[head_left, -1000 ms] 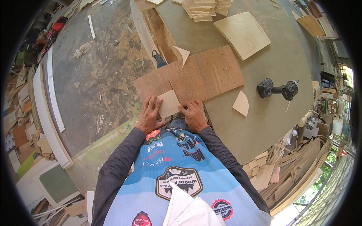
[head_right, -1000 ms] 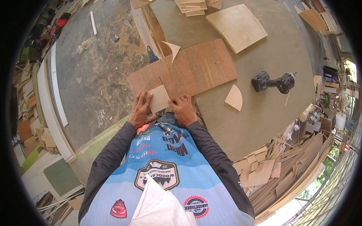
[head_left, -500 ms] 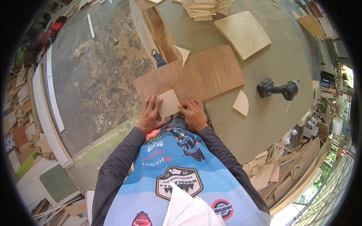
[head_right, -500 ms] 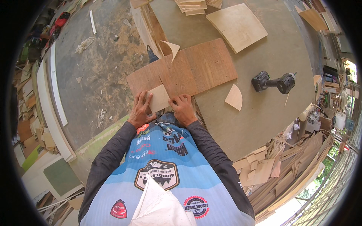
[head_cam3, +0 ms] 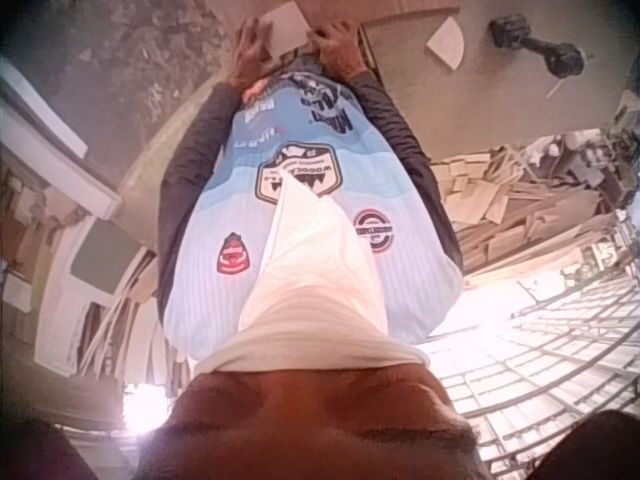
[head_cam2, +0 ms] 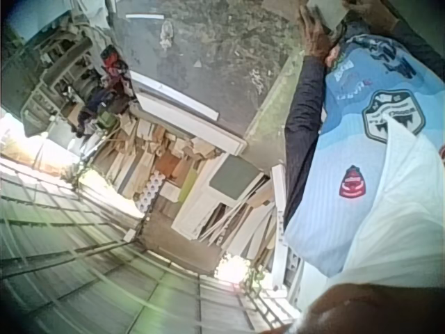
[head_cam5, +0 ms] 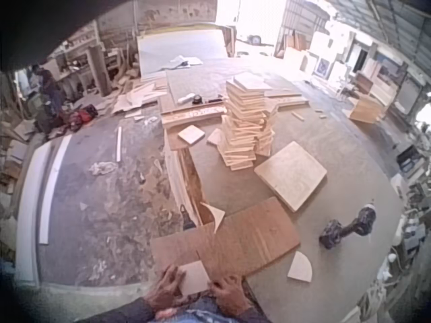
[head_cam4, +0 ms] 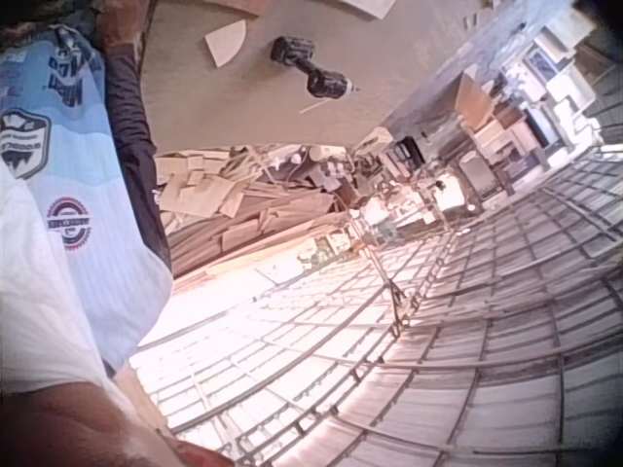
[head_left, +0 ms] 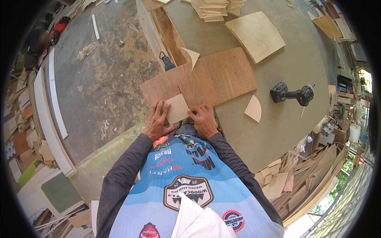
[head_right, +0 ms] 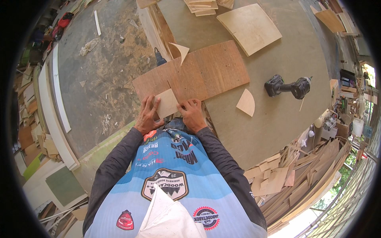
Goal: The person marks a square wood piece and uses a handheld electric cutter to trim the edges.
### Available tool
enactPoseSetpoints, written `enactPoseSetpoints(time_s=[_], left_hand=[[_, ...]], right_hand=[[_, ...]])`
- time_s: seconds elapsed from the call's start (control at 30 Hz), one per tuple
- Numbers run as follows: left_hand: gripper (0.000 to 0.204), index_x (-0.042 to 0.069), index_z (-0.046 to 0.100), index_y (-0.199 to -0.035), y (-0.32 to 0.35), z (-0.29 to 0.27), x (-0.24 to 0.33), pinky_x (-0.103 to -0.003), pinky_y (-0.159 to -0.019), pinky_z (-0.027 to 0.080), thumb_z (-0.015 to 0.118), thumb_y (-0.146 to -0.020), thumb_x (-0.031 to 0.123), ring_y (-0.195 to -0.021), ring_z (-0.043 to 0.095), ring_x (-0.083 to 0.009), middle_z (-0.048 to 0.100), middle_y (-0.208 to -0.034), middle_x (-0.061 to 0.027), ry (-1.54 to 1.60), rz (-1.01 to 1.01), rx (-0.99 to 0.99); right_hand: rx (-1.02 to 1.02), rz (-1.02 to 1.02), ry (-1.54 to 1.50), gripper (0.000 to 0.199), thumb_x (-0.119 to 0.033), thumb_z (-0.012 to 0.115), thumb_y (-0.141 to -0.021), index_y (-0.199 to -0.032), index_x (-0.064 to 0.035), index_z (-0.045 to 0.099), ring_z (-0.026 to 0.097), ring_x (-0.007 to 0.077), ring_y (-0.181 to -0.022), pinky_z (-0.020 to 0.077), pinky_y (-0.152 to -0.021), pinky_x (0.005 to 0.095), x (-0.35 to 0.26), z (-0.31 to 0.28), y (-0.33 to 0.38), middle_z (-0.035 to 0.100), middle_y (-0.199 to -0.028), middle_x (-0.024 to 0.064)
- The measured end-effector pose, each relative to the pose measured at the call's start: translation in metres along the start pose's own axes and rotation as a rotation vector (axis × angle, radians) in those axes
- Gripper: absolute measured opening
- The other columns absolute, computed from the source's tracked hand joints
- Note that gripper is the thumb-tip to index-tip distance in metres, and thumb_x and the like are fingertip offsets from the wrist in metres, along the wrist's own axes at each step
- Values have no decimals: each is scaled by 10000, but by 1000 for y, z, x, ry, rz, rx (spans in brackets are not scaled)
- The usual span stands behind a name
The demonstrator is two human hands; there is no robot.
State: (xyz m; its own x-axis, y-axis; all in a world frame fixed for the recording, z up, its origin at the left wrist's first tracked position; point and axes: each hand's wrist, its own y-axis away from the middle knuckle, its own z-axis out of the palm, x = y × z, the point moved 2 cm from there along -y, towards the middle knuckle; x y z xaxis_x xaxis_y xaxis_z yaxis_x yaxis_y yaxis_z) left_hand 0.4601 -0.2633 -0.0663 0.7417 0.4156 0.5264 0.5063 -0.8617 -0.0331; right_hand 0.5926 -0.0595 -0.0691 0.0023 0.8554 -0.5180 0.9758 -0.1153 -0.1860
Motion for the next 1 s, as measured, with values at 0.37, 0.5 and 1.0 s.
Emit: enactPoseSetpoints(time_s=[0.37,0.5,1.0], left_hand=[[1041,57,393,-1575,0,0,0,-528,-1195,355,842,-661,276,-1436,338,-476,358,-1531,-258,-19,-16,-24],[1035,54,394,-1572,0,0,-1,-534,-1191,354,839,-661,266,-1434,335,-484,357,-1524,-268,-6,-10,-22],[1035,73,385,-1577,-1,1,-2,-547,-1181,350,830,-659,250,-1419,343,-498,364,-1507,-278,13,-10,-14]], right_hand=[[-29,16,0,418,-1,652,-752,-1148,-100,743,607,273,-1075,379,-1021,488,1,1,0,664,-1089,58],[-30,17,6,424,-2,651,-747,-1149,-100,744,605,270,-1070,379,-1019,487,1,1,0,662,-1081,56],[-19,3,17,382,-38,642,-767,-1135,-78,737,598,253,-1066,380,-1009,509,0,0,-3,650,-1081,38]])
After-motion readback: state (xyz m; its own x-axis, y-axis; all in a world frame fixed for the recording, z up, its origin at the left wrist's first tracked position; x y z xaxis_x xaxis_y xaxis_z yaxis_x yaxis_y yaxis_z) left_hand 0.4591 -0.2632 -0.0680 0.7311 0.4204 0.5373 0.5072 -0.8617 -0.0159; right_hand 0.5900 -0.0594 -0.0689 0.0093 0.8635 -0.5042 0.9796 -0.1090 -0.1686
